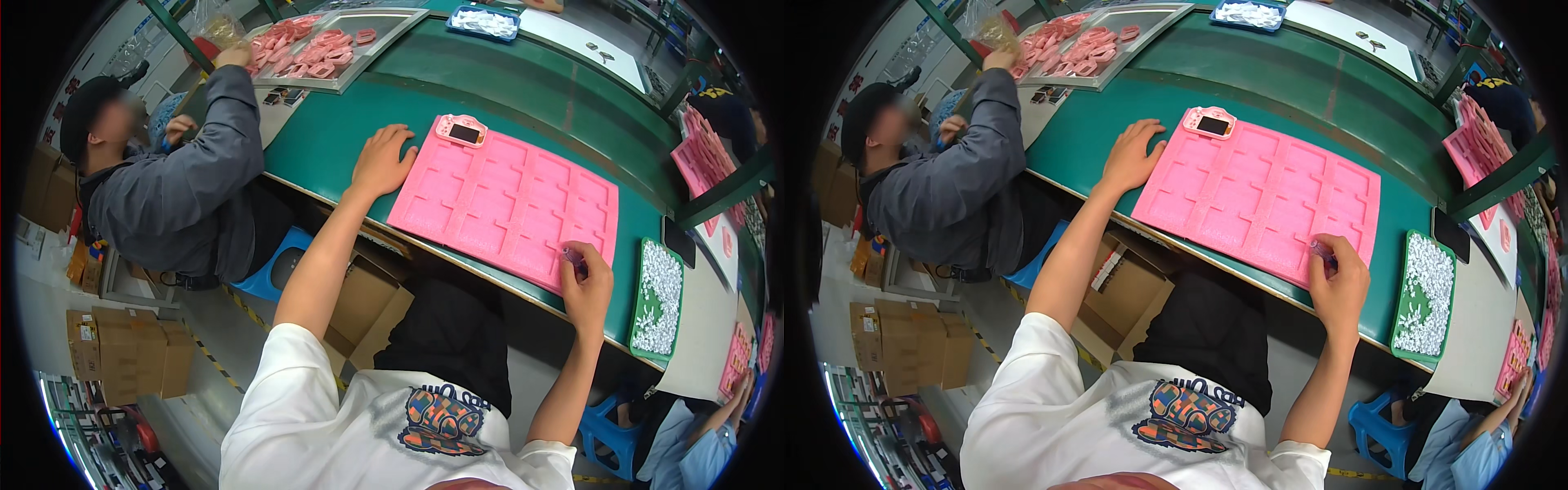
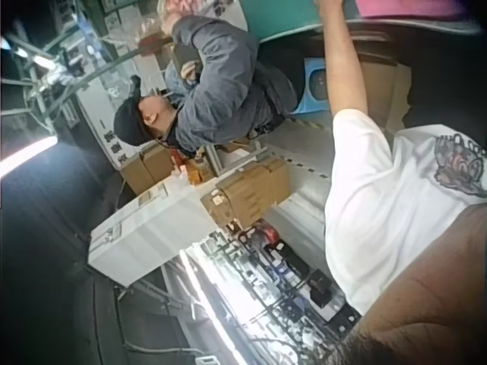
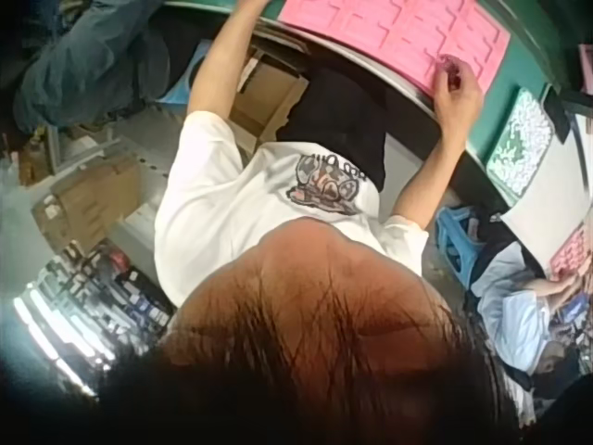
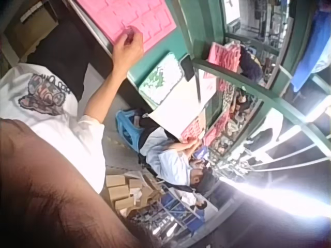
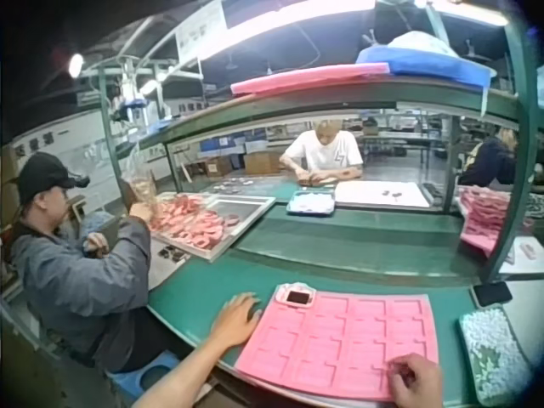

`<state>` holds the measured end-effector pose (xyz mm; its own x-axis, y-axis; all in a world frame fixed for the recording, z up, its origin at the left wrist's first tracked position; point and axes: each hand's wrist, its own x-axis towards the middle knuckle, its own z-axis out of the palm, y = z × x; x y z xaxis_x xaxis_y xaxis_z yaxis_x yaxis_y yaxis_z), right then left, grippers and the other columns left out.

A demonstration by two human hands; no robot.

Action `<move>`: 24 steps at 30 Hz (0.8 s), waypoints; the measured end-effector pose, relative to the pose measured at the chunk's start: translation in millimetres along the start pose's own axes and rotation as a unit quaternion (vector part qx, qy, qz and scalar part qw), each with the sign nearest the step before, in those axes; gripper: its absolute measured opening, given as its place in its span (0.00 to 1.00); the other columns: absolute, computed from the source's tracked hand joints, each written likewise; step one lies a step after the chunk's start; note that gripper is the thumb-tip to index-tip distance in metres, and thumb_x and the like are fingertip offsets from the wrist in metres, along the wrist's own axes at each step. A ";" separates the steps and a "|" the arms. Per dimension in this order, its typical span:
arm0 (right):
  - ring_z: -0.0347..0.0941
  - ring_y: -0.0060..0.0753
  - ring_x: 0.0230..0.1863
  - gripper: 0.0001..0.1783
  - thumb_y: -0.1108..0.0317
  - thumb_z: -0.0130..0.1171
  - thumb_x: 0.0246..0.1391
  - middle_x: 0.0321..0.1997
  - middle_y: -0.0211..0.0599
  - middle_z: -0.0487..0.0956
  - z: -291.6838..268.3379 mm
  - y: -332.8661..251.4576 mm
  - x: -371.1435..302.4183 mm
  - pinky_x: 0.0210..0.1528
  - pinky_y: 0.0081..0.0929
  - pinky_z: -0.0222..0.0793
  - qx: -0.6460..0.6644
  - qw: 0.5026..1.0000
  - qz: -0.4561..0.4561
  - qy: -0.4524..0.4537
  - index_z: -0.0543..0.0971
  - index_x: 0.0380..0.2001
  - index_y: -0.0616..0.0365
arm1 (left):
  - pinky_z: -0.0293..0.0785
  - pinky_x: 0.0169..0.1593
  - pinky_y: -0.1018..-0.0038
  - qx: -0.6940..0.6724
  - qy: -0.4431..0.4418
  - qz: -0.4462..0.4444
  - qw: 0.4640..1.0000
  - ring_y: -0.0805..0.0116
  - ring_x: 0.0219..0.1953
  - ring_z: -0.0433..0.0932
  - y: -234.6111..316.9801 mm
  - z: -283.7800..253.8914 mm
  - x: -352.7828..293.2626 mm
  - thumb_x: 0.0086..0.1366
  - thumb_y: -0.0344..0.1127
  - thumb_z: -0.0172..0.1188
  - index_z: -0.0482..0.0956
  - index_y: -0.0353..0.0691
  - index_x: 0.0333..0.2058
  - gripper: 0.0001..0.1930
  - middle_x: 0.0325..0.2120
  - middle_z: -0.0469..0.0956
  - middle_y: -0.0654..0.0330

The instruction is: The recorder is assembling small electronic components into handheld devices at a production station.

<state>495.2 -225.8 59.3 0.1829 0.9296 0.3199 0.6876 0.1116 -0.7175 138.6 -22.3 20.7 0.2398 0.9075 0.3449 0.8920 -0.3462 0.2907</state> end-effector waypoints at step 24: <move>0.81 0.51 0.33 0.07 0.67 0.59 0.52 0.35 0.38 0.86 -11.4 10.9 -1.5 0.37 0.39 0.75 -0.017 1.000 0.004 0.007 0.82 0.33 0.56 | 0.66 0.67 0.63 -0.050 -0.025 0.068 0.996 0.52 0.64 0.71 -32.3 16.4 11.7 0.74 0.39 0.54 0.74 0.35 0.59 0.20 0.63 0.72 0.52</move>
<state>510.4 -230.0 58.1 0.1990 0.9254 0.3226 0.7091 0.0913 -0.6992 118.9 3.4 0.6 0.3761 0.8606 0.3433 0.8078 -0.4861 0.3334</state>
